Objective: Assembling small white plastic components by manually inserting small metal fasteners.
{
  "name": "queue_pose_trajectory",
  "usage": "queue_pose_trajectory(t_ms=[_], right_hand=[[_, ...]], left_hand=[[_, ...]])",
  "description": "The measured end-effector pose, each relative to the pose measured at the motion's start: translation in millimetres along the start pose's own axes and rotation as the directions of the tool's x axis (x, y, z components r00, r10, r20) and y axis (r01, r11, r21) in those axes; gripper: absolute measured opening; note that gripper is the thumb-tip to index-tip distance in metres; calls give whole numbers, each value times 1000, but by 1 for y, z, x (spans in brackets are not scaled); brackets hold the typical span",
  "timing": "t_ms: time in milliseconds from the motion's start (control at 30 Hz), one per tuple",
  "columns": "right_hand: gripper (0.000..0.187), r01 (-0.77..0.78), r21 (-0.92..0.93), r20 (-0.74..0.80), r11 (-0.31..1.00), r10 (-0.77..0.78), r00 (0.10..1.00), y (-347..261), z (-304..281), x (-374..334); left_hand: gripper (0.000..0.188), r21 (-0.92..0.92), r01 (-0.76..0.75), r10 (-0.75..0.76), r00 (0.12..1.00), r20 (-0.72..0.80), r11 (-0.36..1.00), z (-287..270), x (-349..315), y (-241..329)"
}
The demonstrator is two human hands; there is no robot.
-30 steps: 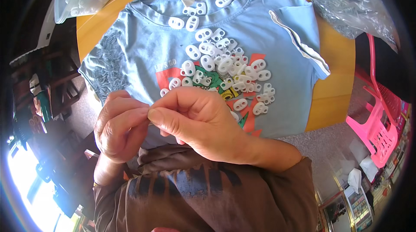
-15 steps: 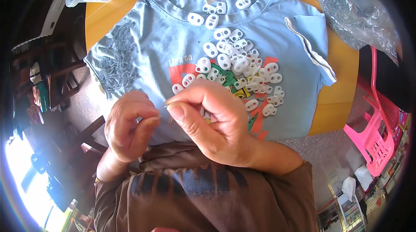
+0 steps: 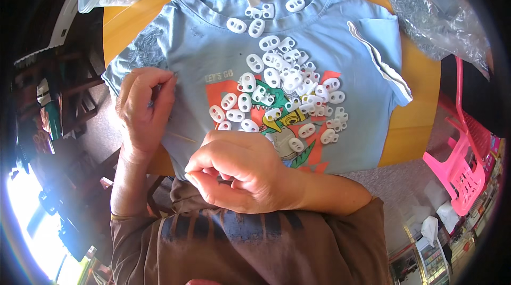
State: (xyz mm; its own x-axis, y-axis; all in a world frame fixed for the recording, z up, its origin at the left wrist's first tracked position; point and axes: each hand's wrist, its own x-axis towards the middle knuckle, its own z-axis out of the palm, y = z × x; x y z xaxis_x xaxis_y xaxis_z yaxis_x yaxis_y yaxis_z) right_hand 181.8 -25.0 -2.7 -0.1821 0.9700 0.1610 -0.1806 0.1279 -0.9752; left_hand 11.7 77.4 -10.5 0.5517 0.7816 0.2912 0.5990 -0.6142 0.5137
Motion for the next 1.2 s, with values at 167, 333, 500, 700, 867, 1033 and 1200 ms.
queue_pose_trajectory(t_ms=[167,333,500,700,867,1033,1200], right_hand=[[13,-1,44,-2,999,1,1000,3,-1,-2],[13,58,100,-29,993,-56,998,6,2,-4],[13,60,66,-25,996,-58,998,7,2,-6],[12,39,66,-61,997,-35,997,1,3,-5],[11,-6,74,-58,997,10,998,0,4,-4],[12,54,60,-46,997,-51,998,6,2,-6],[12,74,49,-55,996,-71,996,7,2,-5]], left_hand=[[20,183,-92,90,996,19,979,3,11,7],[28,-35,-144,146,987,60,989,13,18,27],[27,-47,-232,237,948,215,972,28,27,37],[30,-71,-142,158,925,346,987,25,34,44],[26,-87,-125,149,914,377,988,26,38,47],[23,-152,-75,129,912,389,986,28,37,46],[24,-207,-131,201,908,369,970,33,35,44]])
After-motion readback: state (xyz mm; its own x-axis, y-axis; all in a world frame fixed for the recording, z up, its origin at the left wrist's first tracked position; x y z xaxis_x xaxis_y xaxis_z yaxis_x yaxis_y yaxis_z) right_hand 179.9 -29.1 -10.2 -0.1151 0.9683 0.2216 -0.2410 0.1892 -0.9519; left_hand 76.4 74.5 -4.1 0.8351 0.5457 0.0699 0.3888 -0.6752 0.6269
